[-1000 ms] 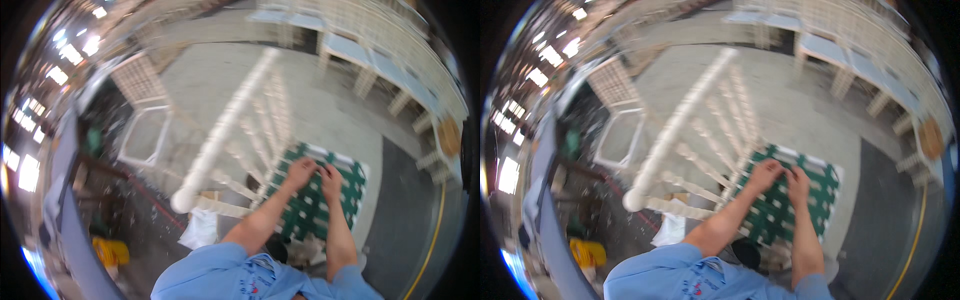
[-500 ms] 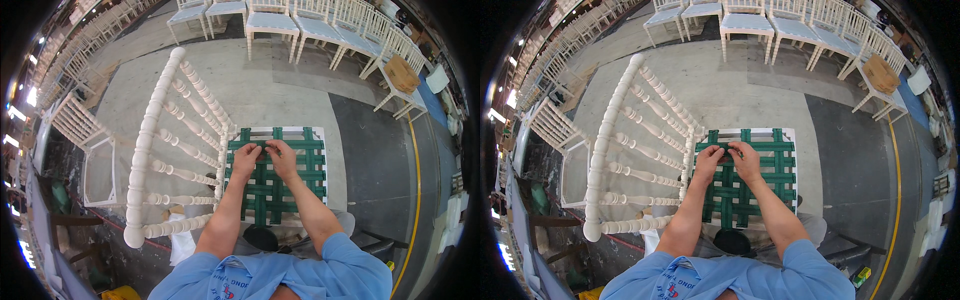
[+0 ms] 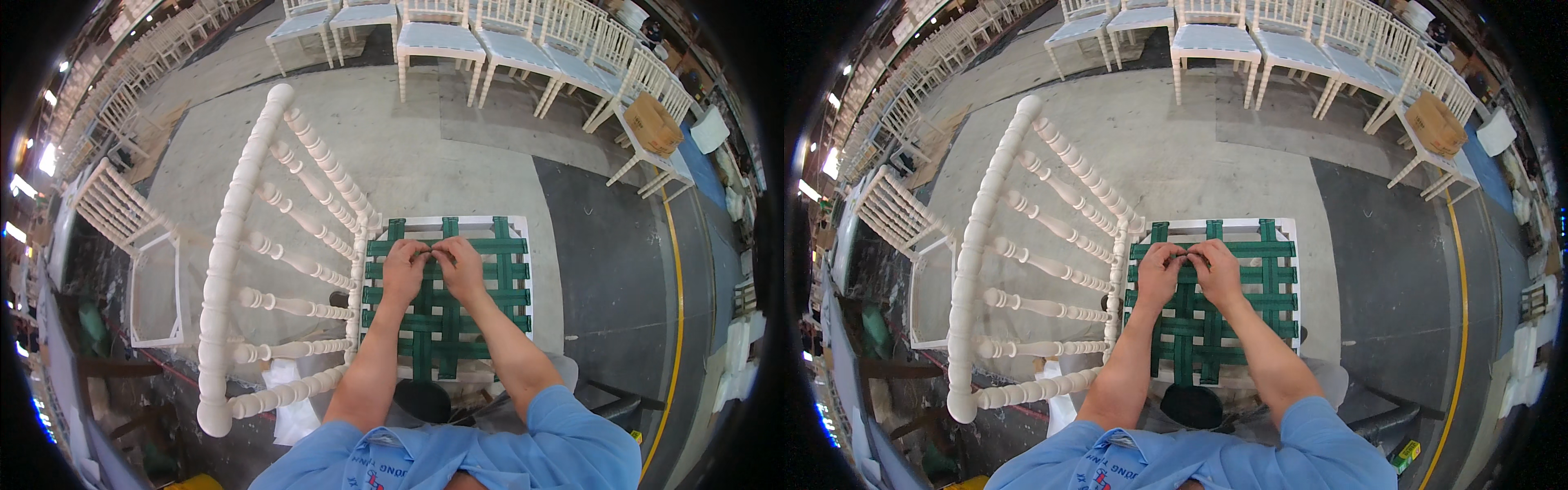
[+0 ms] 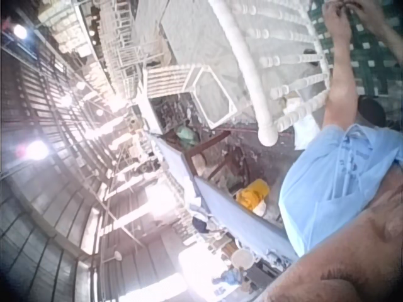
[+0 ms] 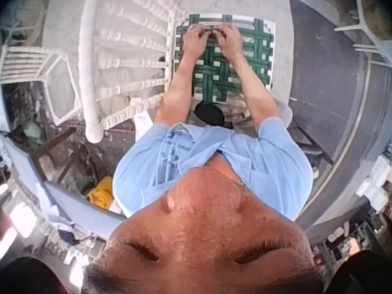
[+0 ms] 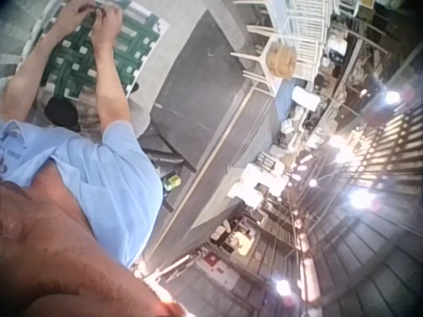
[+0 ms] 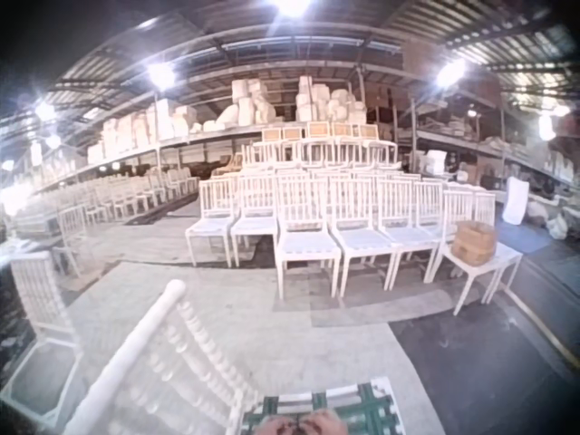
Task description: The person weaves green straps into the seat frame of a white wooden chair. They thread the straps through the frame and use a staple gun to secure them in place, repeating the process to complete the woven pattern.
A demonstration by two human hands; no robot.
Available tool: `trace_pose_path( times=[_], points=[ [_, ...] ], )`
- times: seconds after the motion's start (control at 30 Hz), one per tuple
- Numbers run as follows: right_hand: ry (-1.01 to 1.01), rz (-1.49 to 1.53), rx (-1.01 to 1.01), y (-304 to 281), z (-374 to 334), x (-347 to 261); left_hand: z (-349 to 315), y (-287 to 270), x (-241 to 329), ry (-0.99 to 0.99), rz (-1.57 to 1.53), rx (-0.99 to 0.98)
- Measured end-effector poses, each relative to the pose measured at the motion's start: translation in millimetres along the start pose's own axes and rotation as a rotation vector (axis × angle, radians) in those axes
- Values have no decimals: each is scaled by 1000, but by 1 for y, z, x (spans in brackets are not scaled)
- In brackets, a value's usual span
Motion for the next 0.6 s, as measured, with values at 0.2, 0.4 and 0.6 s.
trace_pose_path(
  times=[0.2, 0.4, 0.6],
  points=[
    [174, -124, -103, 25, 58, 70, 12, 19, -22, -140, 49, 218],
    [428, -278, -286, 70, 97, 119, 5, 28, -39, -55, 220, 183],
    [443, -394, -193, 86, 91, 113, 16, 44, -66, -45, 394, 99]
  ],
)
Point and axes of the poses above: each hand's wrist, its own z-axis towards the middle knuckle, its own y-axis out of the palm, x = y × z, the point moved 3 cm from there along z, towards the middle knuckle, and after that the axes turned 2 degrees about -z, right-handed, at the moved point
